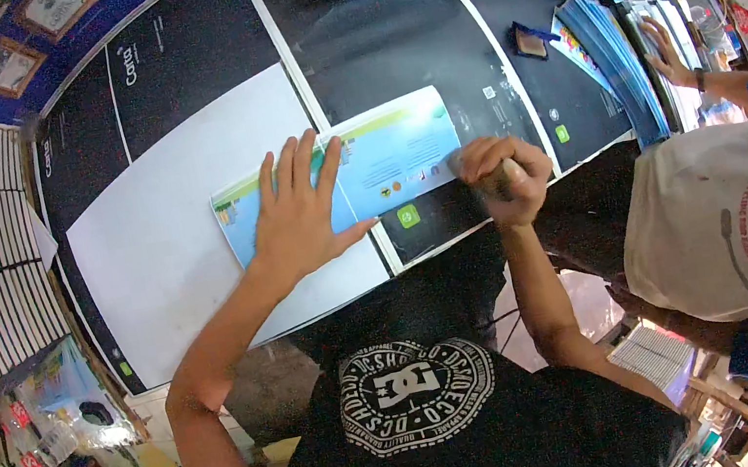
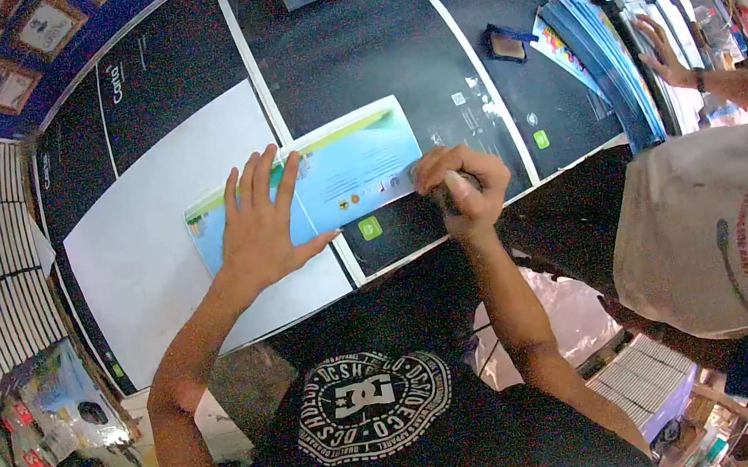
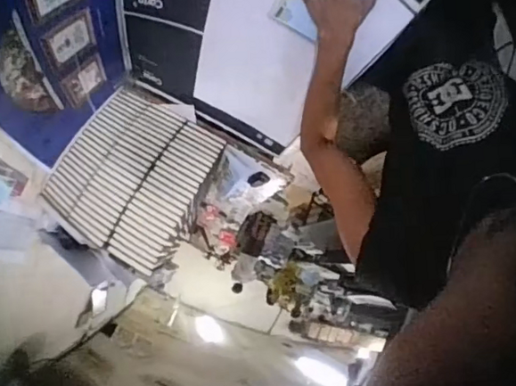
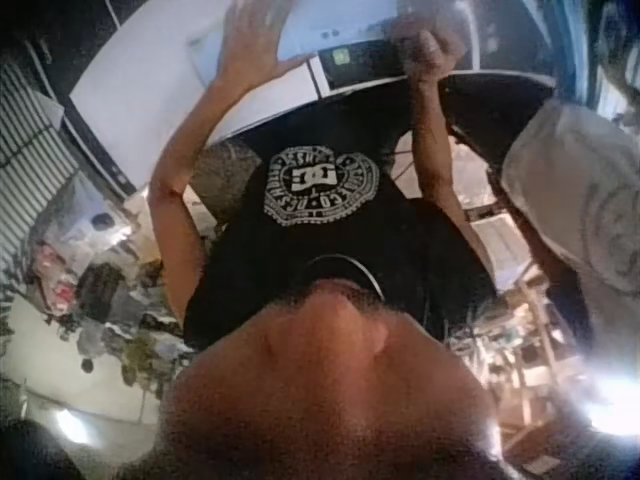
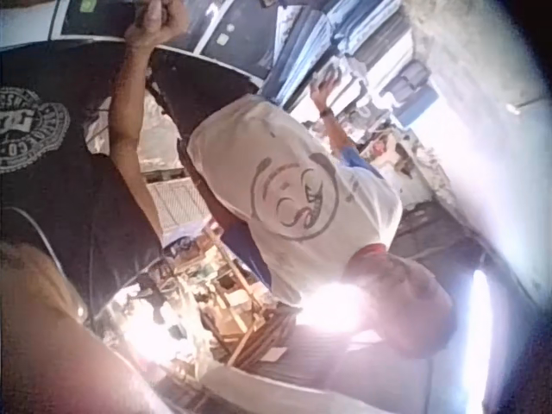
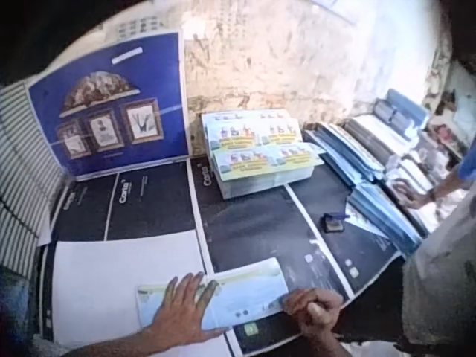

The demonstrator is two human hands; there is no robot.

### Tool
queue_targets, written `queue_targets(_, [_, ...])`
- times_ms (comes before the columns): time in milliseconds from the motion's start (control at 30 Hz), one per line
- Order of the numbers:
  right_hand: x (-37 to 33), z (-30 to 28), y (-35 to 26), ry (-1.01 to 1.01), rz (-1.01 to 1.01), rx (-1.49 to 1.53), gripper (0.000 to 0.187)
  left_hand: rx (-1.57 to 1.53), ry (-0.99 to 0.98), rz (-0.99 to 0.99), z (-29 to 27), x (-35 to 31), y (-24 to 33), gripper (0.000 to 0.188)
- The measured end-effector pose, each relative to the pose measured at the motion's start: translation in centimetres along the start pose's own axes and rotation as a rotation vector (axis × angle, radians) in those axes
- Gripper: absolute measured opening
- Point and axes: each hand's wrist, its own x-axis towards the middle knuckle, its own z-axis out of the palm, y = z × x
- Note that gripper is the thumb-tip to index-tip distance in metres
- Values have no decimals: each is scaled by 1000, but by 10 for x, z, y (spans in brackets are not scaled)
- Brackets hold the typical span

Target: The person folds printed paper booklets by hand, presses and creases their folded edges using a wooden tool, and aligns the booklets on the table.

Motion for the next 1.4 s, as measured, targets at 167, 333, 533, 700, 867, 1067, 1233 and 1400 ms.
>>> queue_targets(167, [7, -7, -51, -83, -447, 182, 46, -23, 23, 14, 1, 1, 3, 106])
queue_targets(333, [-15, -5, 2, 35, 55, -417, 40, -27, -21, -5, -1, 1, 4, 106])
queue_targets(533, [-14, -4, 7, 32, -11, -34, 28, -21, -67, -29, -3, 1, 8, 111])
queue_targets(700, [12, 16, -56, -354, -462, 193, 33, -13, 26, 11, -1, 1, 6, 111])
queue_targets(867, [-7, 50, -5, -255, -304, -138, 18, -3, 40, 8, -3, 4, 8, 107])
queue_targets(1067, [-13, 57, 19, -196, -102, -14, 23, -146, 20, 4, -15, 12, -15, 102])
queue_targets(1233, [-17, 62, 14, -162, -87, -99, 19, -345, -320, -112, -57, 55, -34, 87])
queue_targets(1400, [-13, 58, -15, -78, 115, -162, 10, -407, -472, -112, -38, 67, -54, 79])
